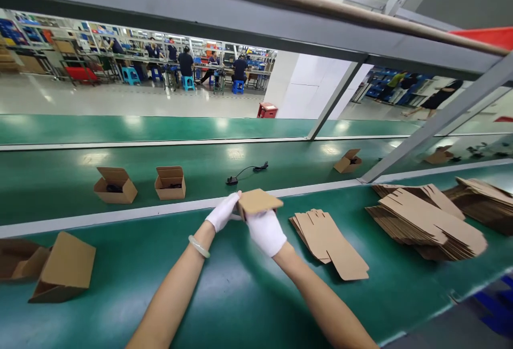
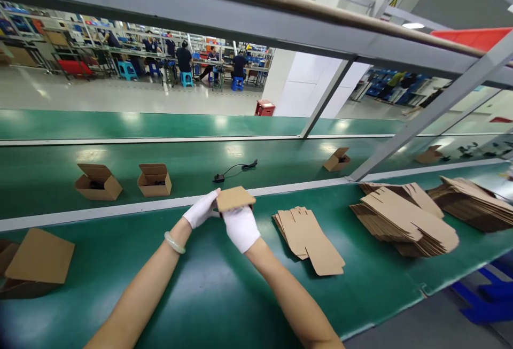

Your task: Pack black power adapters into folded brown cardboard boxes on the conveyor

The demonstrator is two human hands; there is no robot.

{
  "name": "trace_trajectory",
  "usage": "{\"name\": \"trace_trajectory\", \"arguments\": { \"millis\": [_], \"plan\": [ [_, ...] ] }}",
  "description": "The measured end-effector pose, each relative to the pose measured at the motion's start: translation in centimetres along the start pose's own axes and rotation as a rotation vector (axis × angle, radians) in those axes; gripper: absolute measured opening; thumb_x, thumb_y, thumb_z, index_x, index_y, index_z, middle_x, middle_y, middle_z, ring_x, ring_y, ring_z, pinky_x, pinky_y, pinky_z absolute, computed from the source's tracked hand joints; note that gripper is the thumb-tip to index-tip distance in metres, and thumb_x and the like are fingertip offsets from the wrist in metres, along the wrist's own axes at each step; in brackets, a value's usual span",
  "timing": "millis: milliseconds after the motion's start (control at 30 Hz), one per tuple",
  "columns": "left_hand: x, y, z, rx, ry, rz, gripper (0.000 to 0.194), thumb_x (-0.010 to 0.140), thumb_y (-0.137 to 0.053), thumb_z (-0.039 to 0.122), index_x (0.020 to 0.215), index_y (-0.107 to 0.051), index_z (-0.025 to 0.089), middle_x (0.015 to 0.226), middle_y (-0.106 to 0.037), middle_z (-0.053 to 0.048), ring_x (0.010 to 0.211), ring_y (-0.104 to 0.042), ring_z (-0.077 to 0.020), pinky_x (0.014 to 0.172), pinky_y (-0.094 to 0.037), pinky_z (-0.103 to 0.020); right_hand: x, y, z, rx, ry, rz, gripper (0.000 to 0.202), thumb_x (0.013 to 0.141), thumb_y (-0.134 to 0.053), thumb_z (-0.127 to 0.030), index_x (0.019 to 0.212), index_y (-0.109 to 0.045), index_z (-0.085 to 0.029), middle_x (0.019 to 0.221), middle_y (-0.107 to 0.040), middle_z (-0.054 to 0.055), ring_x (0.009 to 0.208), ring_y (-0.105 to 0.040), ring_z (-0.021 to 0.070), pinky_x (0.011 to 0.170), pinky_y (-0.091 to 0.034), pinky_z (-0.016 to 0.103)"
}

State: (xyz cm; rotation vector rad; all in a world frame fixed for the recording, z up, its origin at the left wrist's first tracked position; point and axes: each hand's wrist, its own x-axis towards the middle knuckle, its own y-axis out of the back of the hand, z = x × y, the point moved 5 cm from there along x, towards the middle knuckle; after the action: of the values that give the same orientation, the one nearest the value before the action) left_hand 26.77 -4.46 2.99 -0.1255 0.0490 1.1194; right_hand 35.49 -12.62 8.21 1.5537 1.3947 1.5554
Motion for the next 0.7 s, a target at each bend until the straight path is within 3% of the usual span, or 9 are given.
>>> {"name": "trace_trajectory", "arguments": {
  "millis": [67,167,267,333,467,567,633,700],
  "plan": [
    [1.3,1.9,0.0,0.204,-0.016,0.138,0.05,0.078,-0.044,0.059,0.105,-0.056,0.018,0.112,-0.06,-0.013,0.104,-0.057,-0.0255,0.083,-0.046,-0.037,0.3,-0.2,1.8,-0.109,0.011,-0.113,0.024,0.075,-0.044,-0.004,0.086,-0.064,-0.013,0.078,-0.067,0.013,0.077,-0.062,0.0246,0.073,-0.044,0.035],
    [3.9,5.4,0.0,0.499,-0.008,0.432,0.061,0.07,-0.059,0.052,0.117,-0.05,0.014,0.132,-0.045,-0.019,0.126,-0.036,-0.0318,0.1,-0.031,-0.042,-0.1,-0.6,4.7,-0.301,-0.045,-0.308,0.023,0.074,-0.048,-0.006,0.09,-0.064,-0.014,0.075,-0.067,0.012,0.068,-0.063,0.0245,0.062,-0.042,0.032],
    [6.3,6.8,-0.5,0.741,0.027,0.523,0.058,0.063,-0.068,0.041,0.114,-0.054,0.016,0.136,-0.041,-0.017,0.131,-0.025,-0.0353,0.104,-0.023,-0.046,-0.7,-0.5,6.3,-0.365,-0.119,-0.353,0.022,0.076,-0.048,-0.009,0.091,-0.063,-0.014,0.07,-0.066,0.012,0.06,-0.062,0.0253,0.054,-0.038,0.031],
    [7.3,7.2,-1.0,0.776,0.026,0.517,0.045,0.06,-0.07,0.034,0.102,-0.061,0.019,0.136,-0.043,-0.013,0.132,-0.022,-0.0367,0.105,-0.019,-0.049,-1.1,0.1,6.3,-0.375,-0.153,-0.3,0.016,0.078,-0.048,-0.012,0.086,-0.062,-0.014,0.069,-0.066,0.012,0.061,-0.062,0.025,0.055,-0.037,0.031],
    [7.5,8.3,-1.2,0.723,-0.016,0.493,0.023,0.061,-0.07,0.029,0.083,-0.066,0.021,0.126,-0.053,-0.01,0.129,-0.029,-0.0351,0.105,-0.022,-0.049,-1.6,2.4,4.6,-0.294,-0.149,-0.041,0.015,0.083,-0.045,-0.017,0.079,-0.06,-0.018,0.073,-0.067,0.007,0.067,-0.062,0.0215,0.063,-0.038,0.031],
    [6.9,8.9,-0.4,0.668,-0.073,0.466,0.026,0.068,-0.065,0.032,0.091,-0.064,0.018,0.12,-0.058,-0.011,0.121,-0.043,-0.0279,0.102,-0.032,-0.04,-1.2,3.1,3.3,-0.203,-0.1,0.031,0.019,0.085,-0.042,-0.016,0.082,-0.061,-0.018,0.072,-0.067,0.004,0.068,-0.061,0.0194,0.066,-0.038,0.03],
    [6.0,8.8,0.9,0.453,-0.195,0.469,0.033,0.073,-0.061,0.035,0.1,-0.059,0.016,0.12,-0.058,-0.012,0.116,-0.049,-0.0238,0.1,-0.035,-0.036,-0.4,2.6,2.9,-0.154,-0.112,0.011,0.02,0.085,-0.042,-0.019,0.091,-0.062,-0.018,0.077,-0.068,0.005,0.07,-0.061,0.0199,0.067,-0.039,0.03],
    [4.8,8.1,2.8,0.036,-0.393,0.451,0.037,0.075,-0.061,0.04,0.103,-0.055,0.016,0.116,-0.06,-0.012,0.111,-0.054,-0.022,0.099,-0.037,-0.037,0.7,1.6,2.6,-0.084,-0.146,-0.026,0.026,0.085,-0.044,-0.022,0.105,-0.059,-0.017,0.094,-0.067,0.008,0.076,-0.061,0.0204,0.069,-0.041,0.031]
  ]
}}
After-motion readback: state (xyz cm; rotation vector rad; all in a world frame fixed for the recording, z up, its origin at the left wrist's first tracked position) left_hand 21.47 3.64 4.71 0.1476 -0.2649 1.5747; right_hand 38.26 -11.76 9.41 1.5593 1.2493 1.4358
